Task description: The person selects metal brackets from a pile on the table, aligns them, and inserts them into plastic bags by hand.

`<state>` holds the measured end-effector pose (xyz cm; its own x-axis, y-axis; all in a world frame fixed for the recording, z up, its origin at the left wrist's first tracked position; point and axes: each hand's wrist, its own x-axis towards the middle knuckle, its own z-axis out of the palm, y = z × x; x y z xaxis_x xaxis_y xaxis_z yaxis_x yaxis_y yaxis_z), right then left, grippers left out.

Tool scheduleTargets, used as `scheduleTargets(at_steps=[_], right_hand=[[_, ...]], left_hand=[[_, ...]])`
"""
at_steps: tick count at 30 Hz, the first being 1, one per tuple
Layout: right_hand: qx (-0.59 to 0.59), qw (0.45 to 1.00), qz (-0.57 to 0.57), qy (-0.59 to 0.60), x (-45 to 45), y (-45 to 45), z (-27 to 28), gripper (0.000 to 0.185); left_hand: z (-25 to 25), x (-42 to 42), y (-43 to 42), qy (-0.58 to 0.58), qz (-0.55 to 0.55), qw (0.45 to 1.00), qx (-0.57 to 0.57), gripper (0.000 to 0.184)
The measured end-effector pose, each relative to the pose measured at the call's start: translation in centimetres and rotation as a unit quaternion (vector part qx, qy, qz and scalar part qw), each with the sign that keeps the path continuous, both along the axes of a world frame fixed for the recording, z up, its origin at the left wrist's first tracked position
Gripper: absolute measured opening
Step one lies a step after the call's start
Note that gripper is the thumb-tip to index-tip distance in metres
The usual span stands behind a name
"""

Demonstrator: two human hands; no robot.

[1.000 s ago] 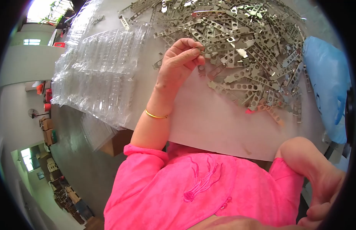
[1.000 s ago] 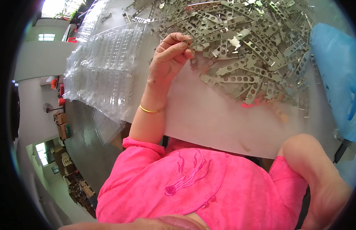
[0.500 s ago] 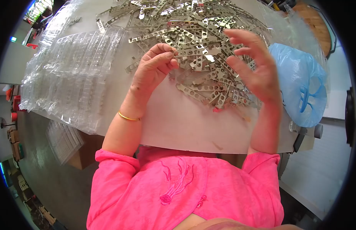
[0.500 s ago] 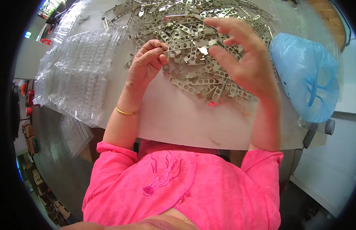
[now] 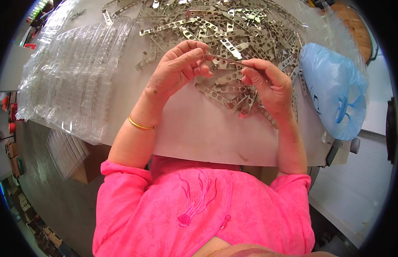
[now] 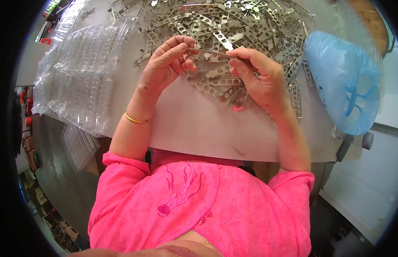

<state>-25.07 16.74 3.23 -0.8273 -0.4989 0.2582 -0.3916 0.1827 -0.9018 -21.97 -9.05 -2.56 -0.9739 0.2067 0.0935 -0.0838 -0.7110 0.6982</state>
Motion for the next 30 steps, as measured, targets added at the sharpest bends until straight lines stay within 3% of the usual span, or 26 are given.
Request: scheduleTargets(at_steps=[6,18,25,30], right_hand=[[-0.106,0.976,-0.026,-0.189,0.6,0.2,-0.2,0.014],[-0.102,0.976,-0.035,-0.188,0.7,1.2,-0.7,0.024],[-0.173,0.959,0.0,-0.225,0.5,1.5,-0.7,0.034],[-0.197,0.945,0.021,-0.262,0.2,1.9,-0.9,0.032]], left_hand=[[0.1,0.3,0.5,-0.007,-0.012,0.998,-0.063,0.028],[0.8,1.0,1.3,-0.088,-0.068,0.991,-0.081,0.028],[0.8,1.2,1.8,-0.089,-0.115,0.988,-0.048,0.027],[1.3,1.3,1.8,-0.099,-0.187,0.973,-0.097,0.023]])
